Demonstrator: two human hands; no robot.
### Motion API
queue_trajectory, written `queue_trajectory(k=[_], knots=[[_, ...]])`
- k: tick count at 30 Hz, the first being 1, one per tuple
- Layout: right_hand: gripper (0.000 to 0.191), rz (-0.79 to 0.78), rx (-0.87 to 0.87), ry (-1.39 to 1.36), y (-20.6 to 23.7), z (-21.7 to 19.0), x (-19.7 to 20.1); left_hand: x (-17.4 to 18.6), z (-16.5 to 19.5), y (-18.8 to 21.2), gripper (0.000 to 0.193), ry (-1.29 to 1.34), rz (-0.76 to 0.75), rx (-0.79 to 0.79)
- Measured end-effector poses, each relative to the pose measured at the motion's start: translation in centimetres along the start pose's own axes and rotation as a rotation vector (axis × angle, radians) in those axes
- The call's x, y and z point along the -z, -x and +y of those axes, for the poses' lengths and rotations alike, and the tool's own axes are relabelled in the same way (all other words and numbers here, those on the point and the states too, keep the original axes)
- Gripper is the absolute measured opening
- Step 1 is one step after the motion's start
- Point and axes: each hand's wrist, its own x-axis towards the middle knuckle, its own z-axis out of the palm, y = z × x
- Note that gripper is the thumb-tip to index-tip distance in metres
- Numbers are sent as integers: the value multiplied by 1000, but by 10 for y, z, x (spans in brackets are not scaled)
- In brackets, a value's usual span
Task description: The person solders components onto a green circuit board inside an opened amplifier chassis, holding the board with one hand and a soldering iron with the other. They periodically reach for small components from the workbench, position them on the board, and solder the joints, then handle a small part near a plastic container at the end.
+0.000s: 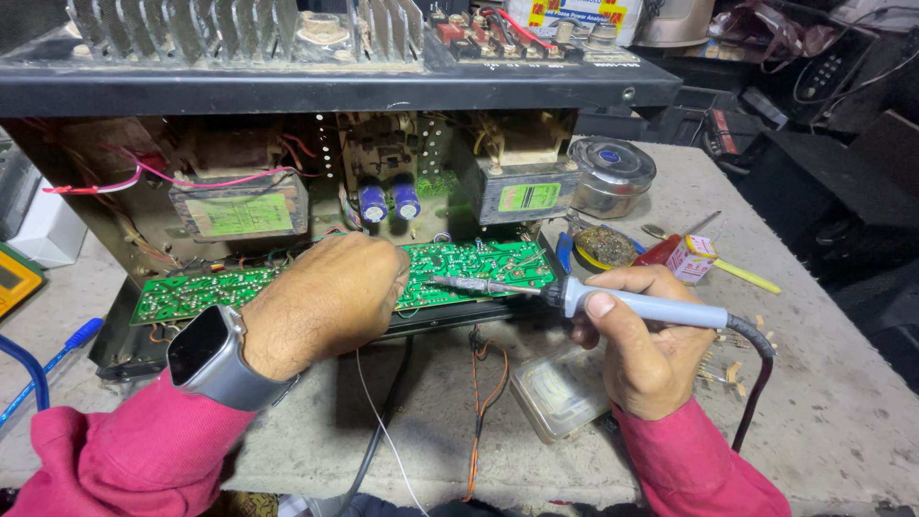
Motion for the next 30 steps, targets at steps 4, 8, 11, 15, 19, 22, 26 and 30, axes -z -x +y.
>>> queue_trajectory(k=[4, 8, 11, 15, 19, 22, 26, 30], knots=[[20, -2, 6, -6, 0, 0, 0, 1, 0, -1, 11, -1, -39, 26], [19, -6, 6, -16, 0, 0, 0, 2, 1, -1, 11, 2, -30, 26], [19, -2, 3, -14, 0, 1, 1, 2, 3, -1, 11, 2, -29, 19], [19, 3, 6, -9, 1, 1, 1, 4, 3, 1, 12, 12, -19, 20], [19, -3, 17, -12, 0, 1, 2, 5, 4, 1, 12, 22, -25, 32], [19, 2, 14, -8, 0, 0, 2, 5, 4, 1, 13, 16, -21, 25], [20, 9, 7, -32, 0, 0, 2, 7, 5, 2, 13, 50, -16, 30], [19, 19, 8, -47, 0, 1, 3, 9, 6, 10, 13, 67, 50, -6]])
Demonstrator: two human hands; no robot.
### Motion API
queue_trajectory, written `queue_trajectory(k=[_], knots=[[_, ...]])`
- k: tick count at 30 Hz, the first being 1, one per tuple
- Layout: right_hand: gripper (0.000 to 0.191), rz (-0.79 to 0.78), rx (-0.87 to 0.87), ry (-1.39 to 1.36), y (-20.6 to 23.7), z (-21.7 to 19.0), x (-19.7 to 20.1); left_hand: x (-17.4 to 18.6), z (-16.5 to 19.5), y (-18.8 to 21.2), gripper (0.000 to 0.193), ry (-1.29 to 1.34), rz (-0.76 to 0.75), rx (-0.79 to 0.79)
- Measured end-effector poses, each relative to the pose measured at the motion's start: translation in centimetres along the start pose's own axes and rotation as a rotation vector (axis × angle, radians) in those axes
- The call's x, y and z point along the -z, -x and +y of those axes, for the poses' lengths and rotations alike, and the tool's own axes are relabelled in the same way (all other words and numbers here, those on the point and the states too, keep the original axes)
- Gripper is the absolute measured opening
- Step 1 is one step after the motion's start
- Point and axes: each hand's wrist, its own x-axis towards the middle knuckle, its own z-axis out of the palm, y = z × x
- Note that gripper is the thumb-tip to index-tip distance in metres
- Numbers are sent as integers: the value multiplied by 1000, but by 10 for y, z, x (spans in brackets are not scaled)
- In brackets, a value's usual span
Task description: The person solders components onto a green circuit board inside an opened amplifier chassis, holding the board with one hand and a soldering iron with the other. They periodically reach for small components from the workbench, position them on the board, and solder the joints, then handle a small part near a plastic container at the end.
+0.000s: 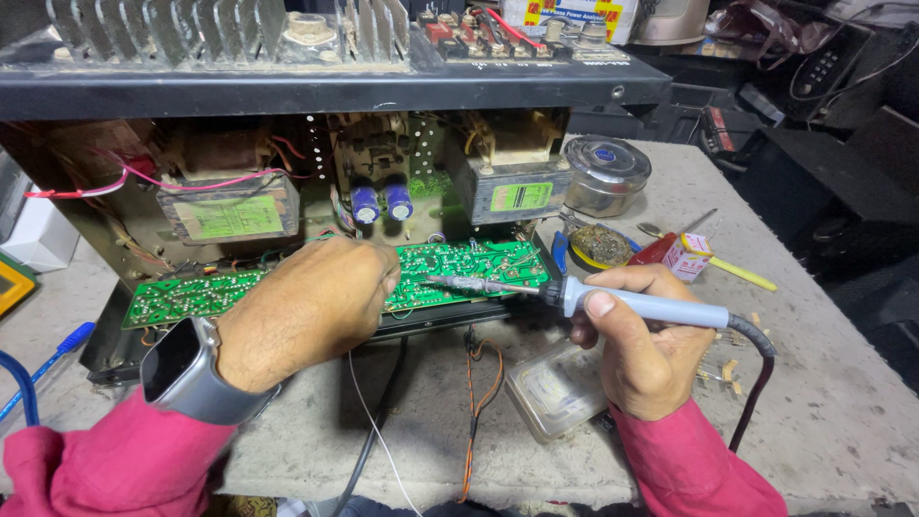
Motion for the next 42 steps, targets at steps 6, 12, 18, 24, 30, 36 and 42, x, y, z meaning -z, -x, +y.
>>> queue_trajectory(k=[6, 12, 18, 24, 30, 36, 42], knots=[[19, 2, 1, -17, 1, 0, 1, -2, -1, 18, 13, 99, 173, -76], [18, 7, -1, -25, 0, -1, 0, -7, -3, 16, 22, 185, 169, 16], [18, 20, -1, -18, -1, -2, 0, -14, 1, 8, 27, 301, 199, 125], [19, 33, -3, -25, 0, -2, 0, -16, 0, 7, 26, 359, 177, 167], [21, 20, 19, -29, 1, -2, 2, -15, -8, 13, 28, 291, 272, 38], [21, 23, 15, -34, 2, -2, 2, -18, -9, 19, 65, 32, 262, -102], [21, 32, 24, -53, 2, -2, 3, -19, -7, 16, 80, -17, 253, -133]])
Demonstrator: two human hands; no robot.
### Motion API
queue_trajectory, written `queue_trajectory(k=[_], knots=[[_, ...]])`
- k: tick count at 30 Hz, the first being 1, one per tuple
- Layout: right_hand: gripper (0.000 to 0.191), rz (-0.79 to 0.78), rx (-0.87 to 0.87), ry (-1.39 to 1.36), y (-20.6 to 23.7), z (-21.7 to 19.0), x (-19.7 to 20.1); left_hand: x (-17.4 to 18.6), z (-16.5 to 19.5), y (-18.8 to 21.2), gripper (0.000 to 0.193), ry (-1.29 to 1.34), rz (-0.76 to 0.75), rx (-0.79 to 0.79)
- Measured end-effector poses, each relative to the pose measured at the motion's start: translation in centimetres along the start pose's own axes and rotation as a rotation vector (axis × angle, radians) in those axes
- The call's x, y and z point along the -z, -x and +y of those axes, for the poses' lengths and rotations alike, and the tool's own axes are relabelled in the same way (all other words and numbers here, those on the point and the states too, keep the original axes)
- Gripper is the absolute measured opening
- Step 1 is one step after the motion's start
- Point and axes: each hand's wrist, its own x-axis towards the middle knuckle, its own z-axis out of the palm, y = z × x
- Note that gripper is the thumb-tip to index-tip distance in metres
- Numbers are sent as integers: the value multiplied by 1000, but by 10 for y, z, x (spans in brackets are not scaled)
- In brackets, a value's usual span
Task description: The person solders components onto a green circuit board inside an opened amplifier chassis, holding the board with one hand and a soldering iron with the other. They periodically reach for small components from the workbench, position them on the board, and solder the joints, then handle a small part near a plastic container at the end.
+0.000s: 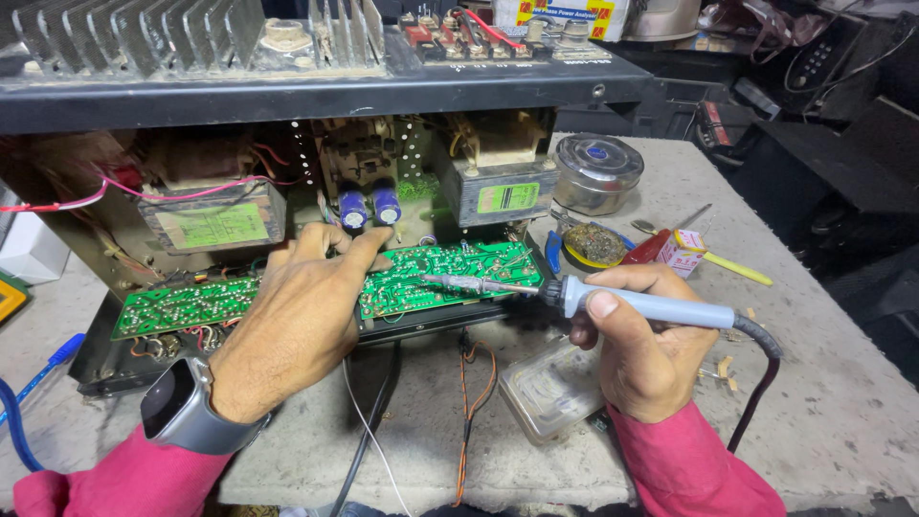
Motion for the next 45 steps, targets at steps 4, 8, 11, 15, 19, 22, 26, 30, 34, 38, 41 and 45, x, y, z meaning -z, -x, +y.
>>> queue_trajectory(k=[4, 8, 11, 15, 19, 22, 26, 30, 34, 38, 41, 45], knots=[[22, 4, 0, 2, 0, -1, 0, -2, 1, 2, 82, 6, 26, 15], [23, 3, -3, 2, 0, -2, 0, -2, 0, 3, 84, -14, 40, -12], [23, 4, -5, 13, 1, -3, -1, -2, 0, 2, 82, -34, -7, 26], [23, 6, -8, 12, 0, -2, 0, -1, 1, 0, 83, -57, -12, 2], [22, 3, -4, 5, 0, -2, -1, -1, 0, -1, 84, -43, -16, 5], [21, 9, -19, 9, 1, -3, -1, -2, -2, 0, 87, -49, 0, -19], [20, 15, -31, 26, 3, -3, 0, -8, -7, 5, 91, 16, 107, -92], [21, -27, 2, 43, 4, -1, 3, -18, -13, 10, 82, -1, 165, -61], [22, -42, 55, 49, 4, 2, 6, -21, -17, 12, 78, -27, 236, -110], [22, -55, 57, 64, 5, 4, 9, -20, -17, 13, 74, -70, 253, -134], [22, -59, 51, 76, 6, 7, 8, -20, -17, 13, 74, -135, 271, -130], [22, -64, 51, 92, 5, 9, 6, -21, -19, 14, 72, -122, 286, -150]])
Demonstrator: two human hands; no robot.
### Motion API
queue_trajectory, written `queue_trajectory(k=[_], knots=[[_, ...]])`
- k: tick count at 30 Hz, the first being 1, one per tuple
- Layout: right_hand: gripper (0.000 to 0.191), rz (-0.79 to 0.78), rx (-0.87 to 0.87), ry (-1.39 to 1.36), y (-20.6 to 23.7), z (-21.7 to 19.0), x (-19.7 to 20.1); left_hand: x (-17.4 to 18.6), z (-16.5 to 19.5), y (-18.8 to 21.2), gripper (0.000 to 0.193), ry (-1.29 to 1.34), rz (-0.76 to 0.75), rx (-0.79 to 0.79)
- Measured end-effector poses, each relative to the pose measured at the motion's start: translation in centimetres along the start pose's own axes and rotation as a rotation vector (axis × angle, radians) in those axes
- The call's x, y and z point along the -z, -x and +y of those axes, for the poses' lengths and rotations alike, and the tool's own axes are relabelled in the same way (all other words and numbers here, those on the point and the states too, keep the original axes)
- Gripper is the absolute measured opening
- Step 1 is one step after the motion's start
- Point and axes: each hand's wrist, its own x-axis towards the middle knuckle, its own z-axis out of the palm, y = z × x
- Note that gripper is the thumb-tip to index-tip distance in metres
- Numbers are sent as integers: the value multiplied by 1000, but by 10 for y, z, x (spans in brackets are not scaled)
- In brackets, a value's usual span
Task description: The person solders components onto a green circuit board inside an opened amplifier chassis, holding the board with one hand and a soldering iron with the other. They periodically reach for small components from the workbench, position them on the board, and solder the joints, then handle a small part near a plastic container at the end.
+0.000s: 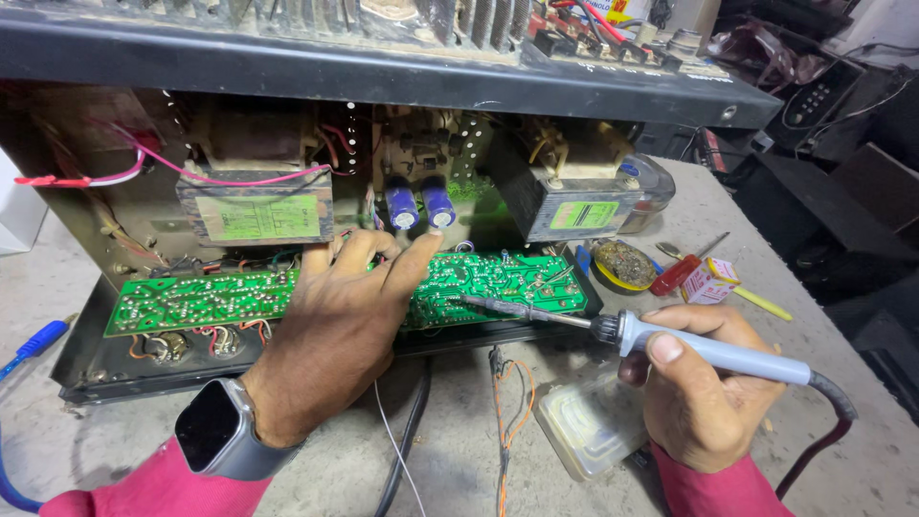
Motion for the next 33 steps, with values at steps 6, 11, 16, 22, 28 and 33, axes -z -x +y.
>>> queue_trajectory(k=[6, 11, 16, 22, 28, 33], knots=[[22, -4, -9, 11, 1, 0, -3, -1, -1, 1, 74, 0, 6, -20], [22, -4, -38, 19, 0, -1, -5, -1, -1, 3, 76, 20, 14, -19], [22, 6, -59, 24, 0, -3, -6, -2, -1, 4, 78, 33, 8, -20], [23, 2, -56, 39, -1, -3, -7, -2, -1, 5, 79, 48, 23, -10], [21, 3, -67, 48, -1, -2, -8, -1, -2, 5, 81, 77, 17, -20], [21, -1, -68, 34, 0, 0, -7, -1, -2, 4, 81, 80, 2, -19]])
